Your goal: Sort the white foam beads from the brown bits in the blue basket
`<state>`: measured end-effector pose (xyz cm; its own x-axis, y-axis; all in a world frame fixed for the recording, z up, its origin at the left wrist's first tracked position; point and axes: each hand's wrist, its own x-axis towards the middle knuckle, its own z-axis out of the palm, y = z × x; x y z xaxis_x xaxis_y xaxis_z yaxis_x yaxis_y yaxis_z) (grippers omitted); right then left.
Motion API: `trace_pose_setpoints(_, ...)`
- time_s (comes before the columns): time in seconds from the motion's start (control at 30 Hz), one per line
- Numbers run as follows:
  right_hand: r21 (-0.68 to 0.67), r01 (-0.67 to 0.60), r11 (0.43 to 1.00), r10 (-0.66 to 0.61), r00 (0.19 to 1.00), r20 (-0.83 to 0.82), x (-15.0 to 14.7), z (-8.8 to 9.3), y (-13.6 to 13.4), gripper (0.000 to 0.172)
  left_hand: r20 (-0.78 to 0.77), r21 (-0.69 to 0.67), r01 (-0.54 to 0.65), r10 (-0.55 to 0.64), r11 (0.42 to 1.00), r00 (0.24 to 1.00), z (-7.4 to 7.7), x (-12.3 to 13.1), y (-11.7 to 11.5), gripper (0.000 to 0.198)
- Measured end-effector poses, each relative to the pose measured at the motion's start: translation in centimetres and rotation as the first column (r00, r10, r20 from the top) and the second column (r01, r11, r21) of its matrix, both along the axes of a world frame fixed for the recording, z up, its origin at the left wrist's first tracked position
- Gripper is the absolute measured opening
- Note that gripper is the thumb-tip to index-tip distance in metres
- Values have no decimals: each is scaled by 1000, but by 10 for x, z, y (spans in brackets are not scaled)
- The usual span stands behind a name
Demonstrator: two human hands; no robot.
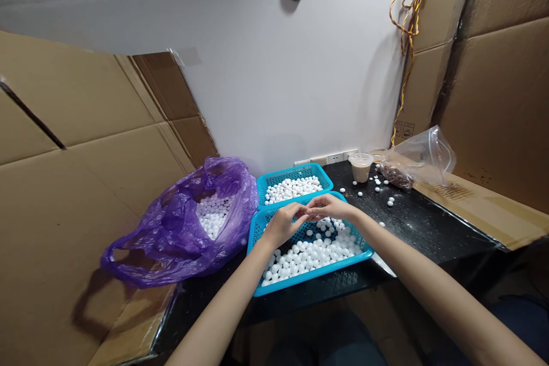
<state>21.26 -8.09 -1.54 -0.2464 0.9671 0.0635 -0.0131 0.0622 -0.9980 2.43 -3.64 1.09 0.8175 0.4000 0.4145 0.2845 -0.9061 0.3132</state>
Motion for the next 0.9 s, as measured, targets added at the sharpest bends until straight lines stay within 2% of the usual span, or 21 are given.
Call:
trace_pose_setpoints(0.3,-37,6,999,-7,999,-42,-1,4,-2,36,4,16,2,-2,1000,1000,0,0,1,12)
trace_pose_setpoints(0.6,-11,21,1000,-21,999,-24,-1,3,-1,26,-3,80,-36,37,996,999,1,-3,3,15)
trace_pose_setpoints(0.77,-10,70,997,-70,998,-2,-2,-1,3,19,47,109,-161,156,981,987,1,-4,6,15)
trace_pose_setpoints(0.9,-10,83,997,-82,996,23,-3,-2,3,16,130,104,-343,329,933,935,-3,-7,19,14)
